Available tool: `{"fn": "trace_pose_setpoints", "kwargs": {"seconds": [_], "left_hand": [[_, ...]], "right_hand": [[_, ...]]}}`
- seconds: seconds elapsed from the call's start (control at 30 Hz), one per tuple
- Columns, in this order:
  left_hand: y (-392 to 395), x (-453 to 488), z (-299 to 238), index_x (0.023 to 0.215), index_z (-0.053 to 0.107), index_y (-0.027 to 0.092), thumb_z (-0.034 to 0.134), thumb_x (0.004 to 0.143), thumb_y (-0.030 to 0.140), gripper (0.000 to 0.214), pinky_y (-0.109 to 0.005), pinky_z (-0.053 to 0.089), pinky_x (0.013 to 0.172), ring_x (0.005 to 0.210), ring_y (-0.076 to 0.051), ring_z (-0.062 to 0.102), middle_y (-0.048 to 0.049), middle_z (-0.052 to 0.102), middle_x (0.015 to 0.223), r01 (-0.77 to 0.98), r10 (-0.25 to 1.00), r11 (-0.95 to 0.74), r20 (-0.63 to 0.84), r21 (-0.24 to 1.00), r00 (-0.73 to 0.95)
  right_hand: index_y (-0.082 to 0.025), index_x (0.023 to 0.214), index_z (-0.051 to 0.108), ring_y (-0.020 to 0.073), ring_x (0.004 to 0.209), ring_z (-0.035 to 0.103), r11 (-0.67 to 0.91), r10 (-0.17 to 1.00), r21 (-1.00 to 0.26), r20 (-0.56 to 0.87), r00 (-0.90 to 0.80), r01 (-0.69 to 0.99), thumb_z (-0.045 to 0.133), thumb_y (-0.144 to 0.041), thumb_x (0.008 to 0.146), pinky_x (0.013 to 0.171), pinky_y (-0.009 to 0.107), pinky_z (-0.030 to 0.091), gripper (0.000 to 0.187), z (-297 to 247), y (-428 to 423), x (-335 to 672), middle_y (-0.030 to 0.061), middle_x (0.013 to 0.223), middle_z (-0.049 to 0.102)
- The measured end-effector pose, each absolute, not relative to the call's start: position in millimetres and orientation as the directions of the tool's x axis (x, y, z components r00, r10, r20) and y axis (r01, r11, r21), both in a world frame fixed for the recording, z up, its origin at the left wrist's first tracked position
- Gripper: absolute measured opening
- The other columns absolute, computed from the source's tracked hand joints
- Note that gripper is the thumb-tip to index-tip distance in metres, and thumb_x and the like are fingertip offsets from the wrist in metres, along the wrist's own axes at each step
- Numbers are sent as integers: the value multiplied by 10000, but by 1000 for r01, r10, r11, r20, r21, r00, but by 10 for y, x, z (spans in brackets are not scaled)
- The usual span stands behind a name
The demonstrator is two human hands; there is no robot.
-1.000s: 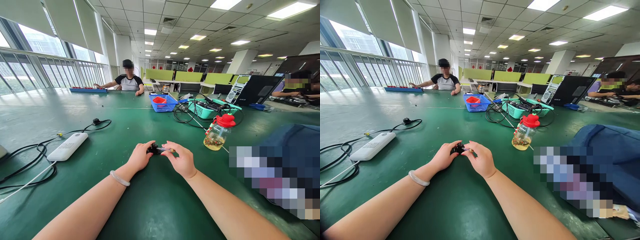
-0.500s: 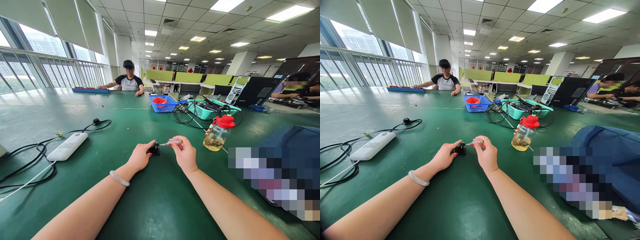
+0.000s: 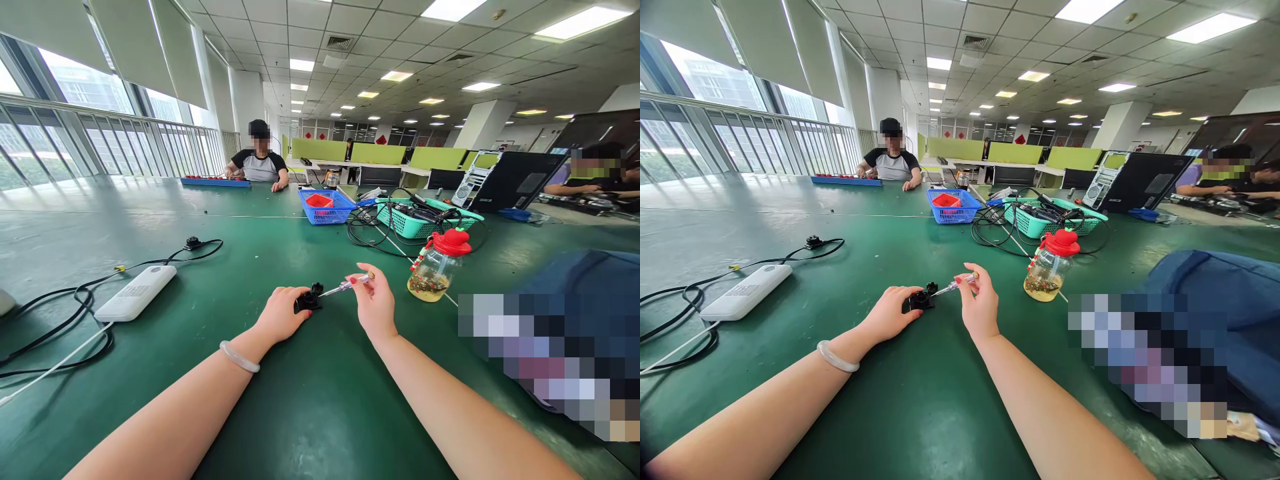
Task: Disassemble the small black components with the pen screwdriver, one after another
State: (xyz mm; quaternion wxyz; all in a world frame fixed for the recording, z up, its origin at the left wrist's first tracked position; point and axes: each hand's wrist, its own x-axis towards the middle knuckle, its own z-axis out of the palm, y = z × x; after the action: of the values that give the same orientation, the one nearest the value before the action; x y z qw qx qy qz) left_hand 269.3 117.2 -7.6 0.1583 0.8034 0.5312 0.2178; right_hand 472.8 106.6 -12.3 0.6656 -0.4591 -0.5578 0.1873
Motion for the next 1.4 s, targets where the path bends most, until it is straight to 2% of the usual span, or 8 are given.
{"fn": "trace_pose_setpoints", "kwargs": {"seconds": [0.17,0.43,0.53,0.63,0.77,1.0,1.23,1.4], "left_hand": [[1179,2689,-74,1157,634,256,648,786,252,371,-435,448,1007,1131,-284,548,-41,687,1125,768,918,-397,196,503,345],[1172,2686,-72,1208,615,264,636,770,234,440,-430,466,995,1124,-289,564,-51,696,1105,766,914,-405,210,500,346],[1167,2691,-72,1221,609,256,623,787,228,436,-425,468,993,1121,-285,565,-53,694,1113,767,914,-407,210,497,348],[1161,2694,-70,1235,601,252,604,800,203,438,-424,464,998,1128,-282,558,-56,691,1122,768,912,-410,210,491,352],[1160,2694,-63,1262,581,259,579,804,163,468,-424,454,1017,1155,-276,541,-65,684,1121,771,919,-394,195,500,343],[1161,2701,-61,1302,548,275,586,791,150,527,-418,452,1031,1179,-267,545,-67,680,1128,769,924,-380,175,513,340],[1174,2688,-78,1297,557,278,595,772,147,543,-417,437,1050,1190,-268,539,-64,673,1155,769,919,-392,174,506,354],[1171,2682,-76,1262,592,276,602,773,177,499,-417,447,1044,1189,-269,543,-70,668,1161,773,921,-385,163,504,353]], "right_hand": [[-216,1160,567,200,824,711,542,782,-772,608,137,331,576,-378,905,834,390,571,302,-94,973,4651,63,915,730],[-225,1210,513,186,845,703,552,796,-739,605,19,387,478,-229,923,748,337,572,289,-117,996,4667,61,958,726],[-230,1216,503,172,834,698,577,787,-712,616,-36,400,470,-205,921,771,328,567,298,-112,972,4636,49,959,723],[-230,1229,487,171,856,695,611,755,-691,655,-23,387,488,-257,938,825,340,557,292,-94,944,4619,43,945,718],[-229,1222,483,177,824,692,598,748,-695,663,33,400,493,-329,954,797,347,563,287,-84,931,4633,44,910,711],[-240,1192,475,180,849,693,640,710,-665,704,37,384,462,-329,972,825,363,563,238,-106,937,4630,49,927,701],[-240,1137,464,176,859,698,618,770,-717,635,-62,322,421,-315,983,825,368,563,176,-95,957,4655,51,941,698],[-248,1187,426,160,930,689,658,751,-709,642,-153,256,405,-248,976,883,373,553,212,-81,944,4639,60,1023,675]]}}
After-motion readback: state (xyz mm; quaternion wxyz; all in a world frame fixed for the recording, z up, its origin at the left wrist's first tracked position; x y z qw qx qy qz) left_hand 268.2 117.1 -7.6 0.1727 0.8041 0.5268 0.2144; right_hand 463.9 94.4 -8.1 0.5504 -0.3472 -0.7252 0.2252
